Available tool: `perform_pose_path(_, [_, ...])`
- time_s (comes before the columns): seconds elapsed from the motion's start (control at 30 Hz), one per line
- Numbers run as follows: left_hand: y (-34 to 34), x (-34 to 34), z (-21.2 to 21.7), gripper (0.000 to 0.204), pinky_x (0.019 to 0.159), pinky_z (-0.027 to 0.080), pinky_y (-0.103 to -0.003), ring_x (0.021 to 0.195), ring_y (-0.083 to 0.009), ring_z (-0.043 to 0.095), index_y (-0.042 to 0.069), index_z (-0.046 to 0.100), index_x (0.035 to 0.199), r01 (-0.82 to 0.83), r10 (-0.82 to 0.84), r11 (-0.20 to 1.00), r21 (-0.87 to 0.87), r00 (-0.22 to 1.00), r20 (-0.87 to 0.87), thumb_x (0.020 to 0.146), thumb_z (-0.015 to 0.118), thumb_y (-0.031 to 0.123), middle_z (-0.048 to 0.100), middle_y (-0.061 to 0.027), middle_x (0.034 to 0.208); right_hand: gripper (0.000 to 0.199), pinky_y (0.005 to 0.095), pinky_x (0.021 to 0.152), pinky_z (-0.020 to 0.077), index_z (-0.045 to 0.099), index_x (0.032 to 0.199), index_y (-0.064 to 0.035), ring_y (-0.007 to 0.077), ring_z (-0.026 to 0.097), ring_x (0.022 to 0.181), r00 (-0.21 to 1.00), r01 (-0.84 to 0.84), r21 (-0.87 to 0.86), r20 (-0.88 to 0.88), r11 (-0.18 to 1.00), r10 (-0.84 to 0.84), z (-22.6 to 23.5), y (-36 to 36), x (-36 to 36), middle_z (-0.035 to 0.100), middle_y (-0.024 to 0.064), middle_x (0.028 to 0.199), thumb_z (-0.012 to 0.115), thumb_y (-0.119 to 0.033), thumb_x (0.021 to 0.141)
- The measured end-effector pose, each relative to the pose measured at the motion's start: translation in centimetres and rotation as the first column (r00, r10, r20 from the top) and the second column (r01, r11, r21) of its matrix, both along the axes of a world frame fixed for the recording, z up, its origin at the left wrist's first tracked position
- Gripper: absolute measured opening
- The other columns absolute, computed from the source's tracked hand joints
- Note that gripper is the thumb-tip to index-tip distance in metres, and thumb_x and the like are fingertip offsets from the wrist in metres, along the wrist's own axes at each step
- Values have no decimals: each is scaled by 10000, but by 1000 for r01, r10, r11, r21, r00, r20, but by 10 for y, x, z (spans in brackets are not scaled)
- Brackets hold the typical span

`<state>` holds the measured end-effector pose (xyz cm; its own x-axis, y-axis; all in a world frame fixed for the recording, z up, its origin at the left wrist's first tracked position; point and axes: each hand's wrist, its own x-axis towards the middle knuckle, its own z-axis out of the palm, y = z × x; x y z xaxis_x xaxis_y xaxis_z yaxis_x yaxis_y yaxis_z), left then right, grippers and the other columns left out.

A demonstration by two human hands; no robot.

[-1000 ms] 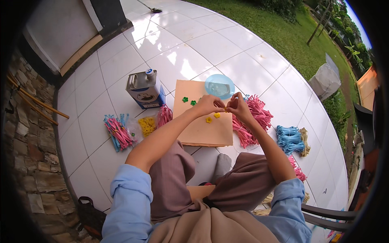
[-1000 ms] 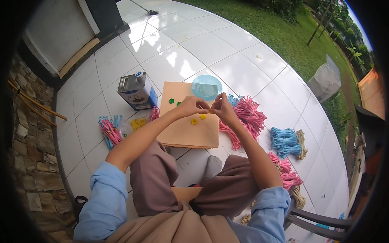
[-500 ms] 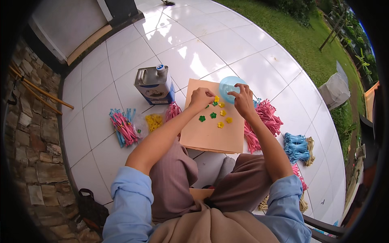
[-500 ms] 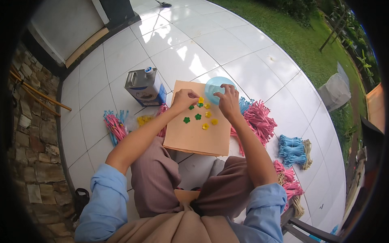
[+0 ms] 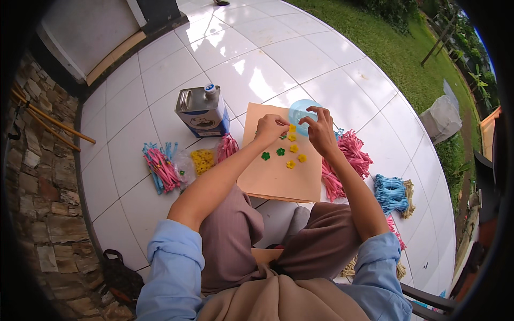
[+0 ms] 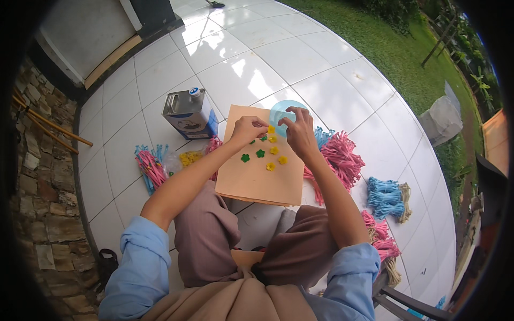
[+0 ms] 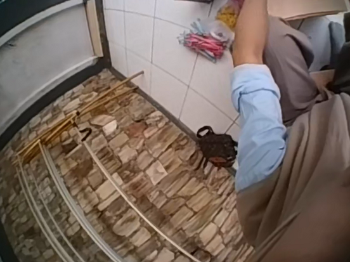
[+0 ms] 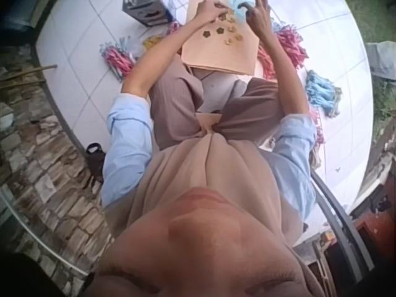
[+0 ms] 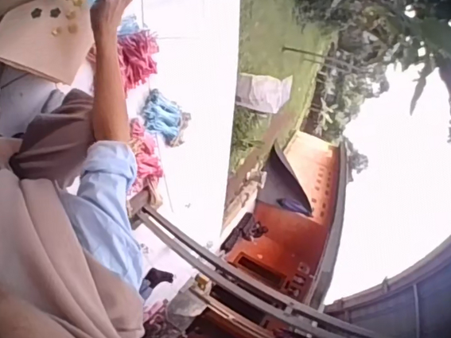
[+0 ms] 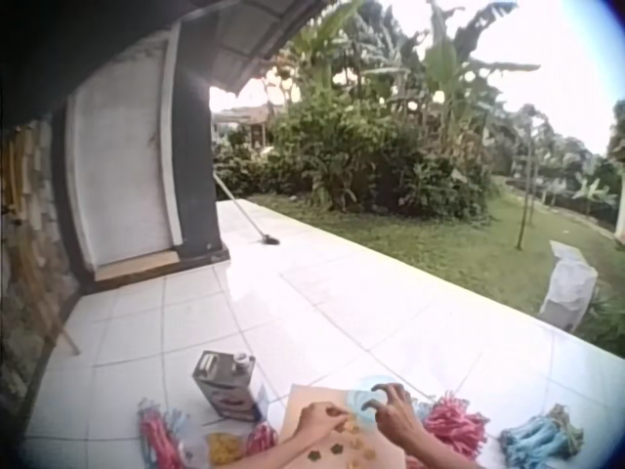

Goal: The person applies adhesive to various small shoe components using a finger, then places the components onto a flat surface.

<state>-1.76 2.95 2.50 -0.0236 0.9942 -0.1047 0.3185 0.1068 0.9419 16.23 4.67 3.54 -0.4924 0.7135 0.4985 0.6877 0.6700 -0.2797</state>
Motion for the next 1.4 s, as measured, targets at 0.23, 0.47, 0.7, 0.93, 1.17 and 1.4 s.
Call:
perform_pose_path(0.23, [-3,6,11,188,619,530,-200,672,-123,639,-46,634,888,-21,33,994,-107,992,118,729,655,53,653,-109,783,316,423,900,330,633,840,-157,293,407,1078,990,-138,112,15,984,138,15,-15,0,467,67,1119,557,61,625])
perform_pose_path(0.47, [-1,12,12,205,638,527,-195,699,-135,637,-66,613,935,13,31,983,-185,972,232,768,628,52,641,-118,828,320,420,896,335,648,855,-181,286,400,1087,995,-94,126,43,988,89,14,-16,9,464,54,1136,570,48,646])
perform_pose_path(0.7, [-1,12,9,214,658,520,-193,718,-120,621,-78,594,965,48,30,969,-242,951,307,792,599,47,630,-102,847,306,422,887,342,652,856,-190,284,393,1091,996,-80,112,57,991,74,14,-18,13,460,44,1151,580,44,672])
perform_pose_path(0.93, [-4,16,13,196,653,516,-186,715,-117,624,-69,597,949,47,36,965,-257,949,312,791,600,47,630,-97,844,299,410,868,362,636,844,-169,279,411,1063,995,-98,142,46,985,92,15,-18,15,475,46,1127,569,62,666])
perform_pose_path(1.17, [-12,29,5,144,582,525,-226,649,-140,645,-39,639,816,270,-274,959,-87,961,-36,717,653,64,651,-127,763,219,392,807,411,558,826,-64,288,479,948,967,93,-56,-232,994,-103,13,-16,39,514,95,959,497,86,680])
perform_pose_path(1.4, [-22,59,-6,122,674,500,-303,708,-216,632,10,655,727,586,-510,811,-15,693,-510,628,661,81,648,-116,724,140,382,763,432,539,817,-42,309,505,883,985,-95,-287,-165,953,49,2,-35,56,511,150,880,483,44,722])
